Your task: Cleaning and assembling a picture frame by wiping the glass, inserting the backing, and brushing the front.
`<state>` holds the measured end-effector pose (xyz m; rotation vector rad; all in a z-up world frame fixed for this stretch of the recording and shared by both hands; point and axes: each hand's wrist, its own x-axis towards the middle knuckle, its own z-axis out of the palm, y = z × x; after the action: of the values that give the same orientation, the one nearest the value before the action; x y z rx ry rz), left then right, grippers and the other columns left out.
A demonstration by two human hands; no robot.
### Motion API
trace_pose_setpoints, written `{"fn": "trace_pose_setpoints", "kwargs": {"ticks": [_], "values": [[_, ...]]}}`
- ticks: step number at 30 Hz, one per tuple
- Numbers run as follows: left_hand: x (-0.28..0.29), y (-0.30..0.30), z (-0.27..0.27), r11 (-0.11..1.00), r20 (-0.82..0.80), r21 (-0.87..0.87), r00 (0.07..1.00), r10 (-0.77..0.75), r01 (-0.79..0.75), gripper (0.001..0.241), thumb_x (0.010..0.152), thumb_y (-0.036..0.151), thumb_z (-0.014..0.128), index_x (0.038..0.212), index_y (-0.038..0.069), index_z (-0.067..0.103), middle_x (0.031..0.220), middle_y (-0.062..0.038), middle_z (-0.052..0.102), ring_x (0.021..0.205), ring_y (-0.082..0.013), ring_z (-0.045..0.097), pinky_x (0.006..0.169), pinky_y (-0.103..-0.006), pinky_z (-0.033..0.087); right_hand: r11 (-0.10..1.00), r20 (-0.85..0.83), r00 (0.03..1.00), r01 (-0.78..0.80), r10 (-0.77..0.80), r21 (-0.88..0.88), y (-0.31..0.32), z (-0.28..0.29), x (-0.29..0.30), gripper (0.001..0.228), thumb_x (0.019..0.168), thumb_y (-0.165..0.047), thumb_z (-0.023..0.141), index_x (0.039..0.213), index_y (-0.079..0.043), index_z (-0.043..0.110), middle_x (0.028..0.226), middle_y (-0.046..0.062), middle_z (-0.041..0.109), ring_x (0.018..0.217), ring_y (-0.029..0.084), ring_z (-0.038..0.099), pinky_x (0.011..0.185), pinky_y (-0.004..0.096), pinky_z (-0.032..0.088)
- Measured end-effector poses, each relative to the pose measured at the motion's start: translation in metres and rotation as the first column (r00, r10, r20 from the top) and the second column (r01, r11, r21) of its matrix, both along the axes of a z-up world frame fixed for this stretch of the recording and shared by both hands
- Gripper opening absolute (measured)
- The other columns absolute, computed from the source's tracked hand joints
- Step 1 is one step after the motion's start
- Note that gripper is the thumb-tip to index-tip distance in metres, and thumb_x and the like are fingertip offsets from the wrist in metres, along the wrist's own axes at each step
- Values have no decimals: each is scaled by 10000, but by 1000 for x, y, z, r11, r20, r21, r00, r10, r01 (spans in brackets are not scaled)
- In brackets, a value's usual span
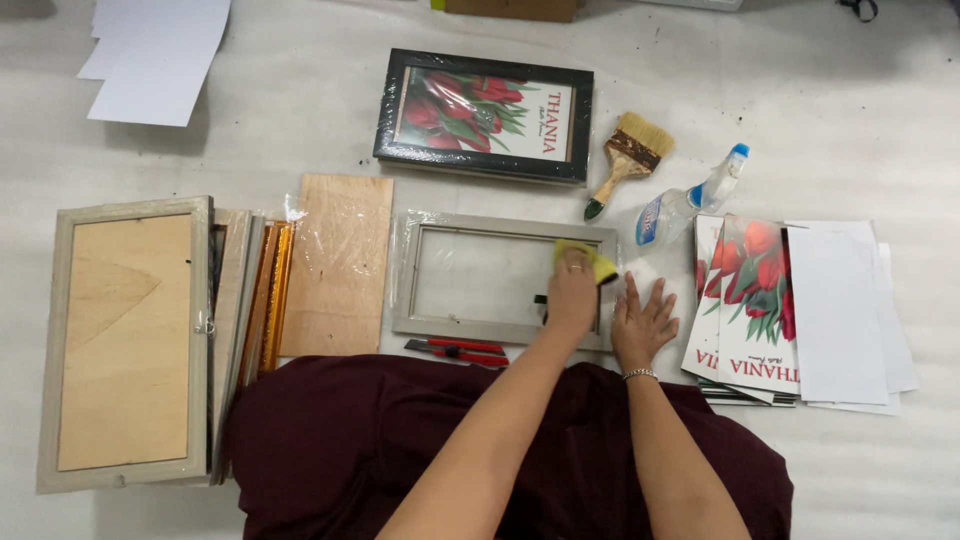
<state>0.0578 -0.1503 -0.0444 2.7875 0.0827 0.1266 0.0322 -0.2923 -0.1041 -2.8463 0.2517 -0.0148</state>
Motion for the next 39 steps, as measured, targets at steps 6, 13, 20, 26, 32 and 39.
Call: {"fn": "trace_pose_setpoints", "kwargs": {"ticks": [6,13,20,26,32,39], "values": [[-4,10,-5,978,-54,81,981,-187,191,402,968,80,562,1364,49,619,1413,-192,580,1256,-424,534,904,-481,540,1000,-7,1000,-7,7,-9,-2,0,0,505,1057,-450,378,1534,-600,303,1728,7,144,1573,375,91,1182,653,77],[-33,147,0,991,-33,131,999,6,-2,402,984,114,491,1359,127,635,1370,-100,602,1205,-372,530,892,-476,519,1000,-30,999,-15,15,5,-2,2,-1,501,1062,-504,356,1550,-592,285,1724,30,152,1569,390,101,1180,649,71],[-67,227,36,946,-165,219,947,277,-239,505,957,26,549,1458,89,545,1503,-174,511,1142,-386,560,834,-435,563,1000,-35,999,-18,18,10,-2,5,-1,494,1070,-520,352,1549,-604,269,1723,36,150,1570,386,87,1179,655,81],[-56,153,8,949,-47,118,953,300,-293,452,938,-10,560,1389,-30,572,1421,-254,533,1116,-424,567,768,-416,599,1000,22,1000,-9,9,8,-2,-2,0,484,1071,-496,374,1534,-613,295,1719,32,170,1566,392,104,1169,662,83],[-36,43,9,999,125,37,992,-31,26,370,922,28,566,1281,11,650,1263,-182,594,1031,-387,583,704,-391,606,1000,31,999,-12,11,16,1,1,0,491,1062,-489,397,1531,-605,308,1719,28,170,1563,394,111,1171,661,86],[-30,61,-31,984,350,173,931,-103,44,258,873,81,618,1077,159,754,1099,-68,662,920,-299,616,575,-337,580,1000,40,999,-9,8,14,-2,-2,-1,469,1072,-498,385,1524,-605,326,1710,38,197,1560,403,134,1166,665,97]]}}
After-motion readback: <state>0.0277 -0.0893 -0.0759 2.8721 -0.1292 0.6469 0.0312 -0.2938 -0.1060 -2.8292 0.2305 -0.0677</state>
